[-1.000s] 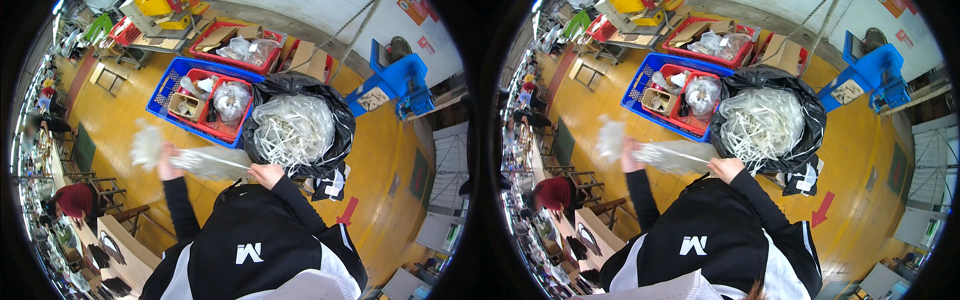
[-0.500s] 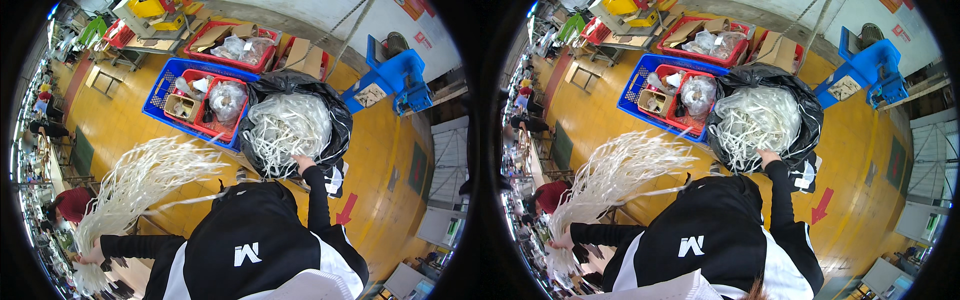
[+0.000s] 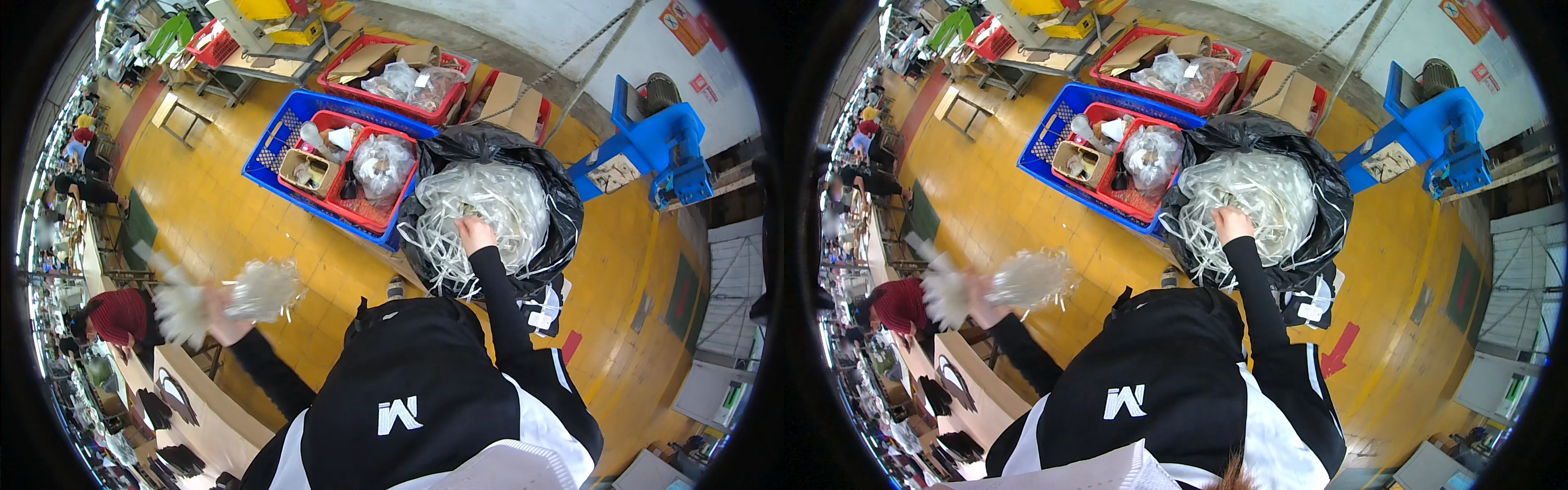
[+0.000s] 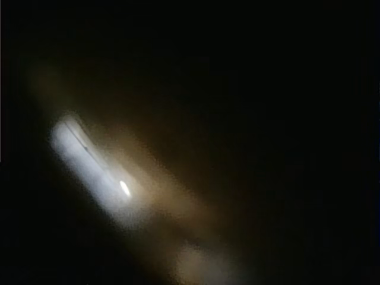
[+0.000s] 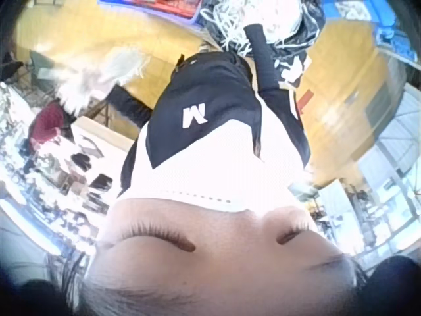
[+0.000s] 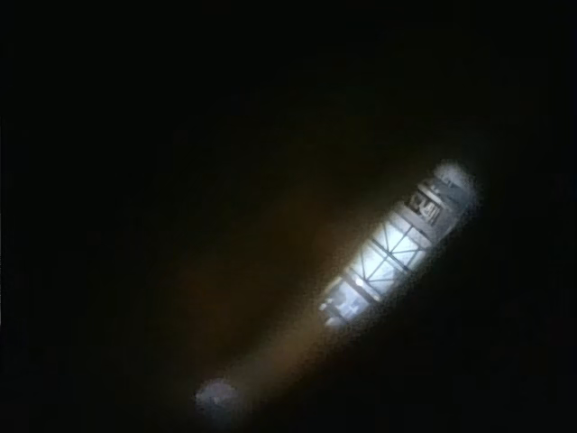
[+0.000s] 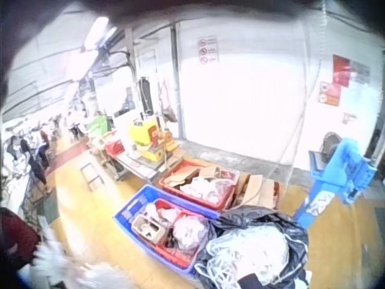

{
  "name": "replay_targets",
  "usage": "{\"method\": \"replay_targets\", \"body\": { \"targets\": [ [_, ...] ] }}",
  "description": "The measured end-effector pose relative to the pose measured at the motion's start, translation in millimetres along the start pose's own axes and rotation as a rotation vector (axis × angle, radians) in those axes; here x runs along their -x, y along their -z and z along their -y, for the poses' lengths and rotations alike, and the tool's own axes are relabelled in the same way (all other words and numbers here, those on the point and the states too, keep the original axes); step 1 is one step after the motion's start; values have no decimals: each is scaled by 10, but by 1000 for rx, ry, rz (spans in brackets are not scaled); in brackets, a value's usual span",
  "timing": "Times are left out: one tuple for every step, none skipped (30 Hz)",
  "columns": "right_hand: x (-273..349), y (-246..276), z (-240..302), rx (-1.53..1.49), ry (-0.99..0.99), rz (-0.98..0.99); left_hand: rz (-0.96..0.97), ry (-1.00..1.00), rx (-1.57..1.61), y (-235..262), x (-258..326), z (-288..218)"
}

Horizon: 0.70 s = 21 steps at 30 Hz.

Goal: The person repeatedly picks up bundles of white plastic cable ties from a black bag, separates them by hand, and places them into a red basket. The person continues this repetitive sorting action throughout the clip.

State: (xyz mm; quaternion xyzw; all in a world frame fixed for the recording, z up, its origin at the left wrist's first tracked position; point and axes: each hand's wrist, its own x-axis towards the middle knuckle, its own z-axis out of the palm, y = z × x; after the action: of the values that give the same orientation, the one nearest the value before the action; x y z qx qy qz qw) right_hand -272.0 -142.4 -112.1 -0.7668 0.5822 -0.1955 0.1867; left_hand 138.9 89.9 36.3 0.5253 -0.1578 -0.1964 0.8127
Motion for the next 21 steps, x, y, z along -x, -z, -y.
{"method": "replay_targets", "body": {
  "targets": [
    [1,103,127,-84,4,-49,4,112,-160,-113,113,227],
    [3,198,266,-166,7,-98,135,284,-37,-433,338,364],
    [10,297,423,-157,158,-136,257,396,2,-592,531,501],
    [22,381,615,-289,221,-122,436,532,137,-687,648,656],
    [36,454,828,-421,285,-106,532,550,10,-836,764,724],
    [76,531,1065,-357,405,-180,570,557,-10,-1040,903,727],
    [100,591,1221,-376,489,-99,613,568,-29,-1213,993,719],
    [205,607,1378,-504,465,1,686,610,-77,-1251,996,793],
    [293,612,1496,-744,505,111,757,651,-128,-1280,990,875],
    [376,648,1628,-725,654,27,824,727,-45,-1305,1003,930],
    [425,609,1716,-737,747,29,894,809,33,-1380,1015,950],
    [495,584,1767,-731,835,79,953,920,249,-1463,1022,934],
    [546,612,1781,-745,854,119,1029,1030,253,-1505,949,926],
    [575,660,1816,-762,876,161,1048,1014,218,-1519,934,927],
    [578,670,1813,-745,894,153,1065,997,183,-1526,931,928],
    [574,682,1793,-728,913,146,1082,980,148,-1534,930,925],
    [564,702,1772,-708,934,137,1051,893,36,-1593,931,853],
    [568,737,1767,-724,928,125,1020,864,24,-1588,922,855],
    [575,785,1770,-741,923,114,989,835,13,-1579,912,855],
    [589,808,1771,-759,916,105,956,808,1,-1562,909,851],
    [593,785,1757,-769,897,91,892,818,9,-1588,920,800]
  ]
}}
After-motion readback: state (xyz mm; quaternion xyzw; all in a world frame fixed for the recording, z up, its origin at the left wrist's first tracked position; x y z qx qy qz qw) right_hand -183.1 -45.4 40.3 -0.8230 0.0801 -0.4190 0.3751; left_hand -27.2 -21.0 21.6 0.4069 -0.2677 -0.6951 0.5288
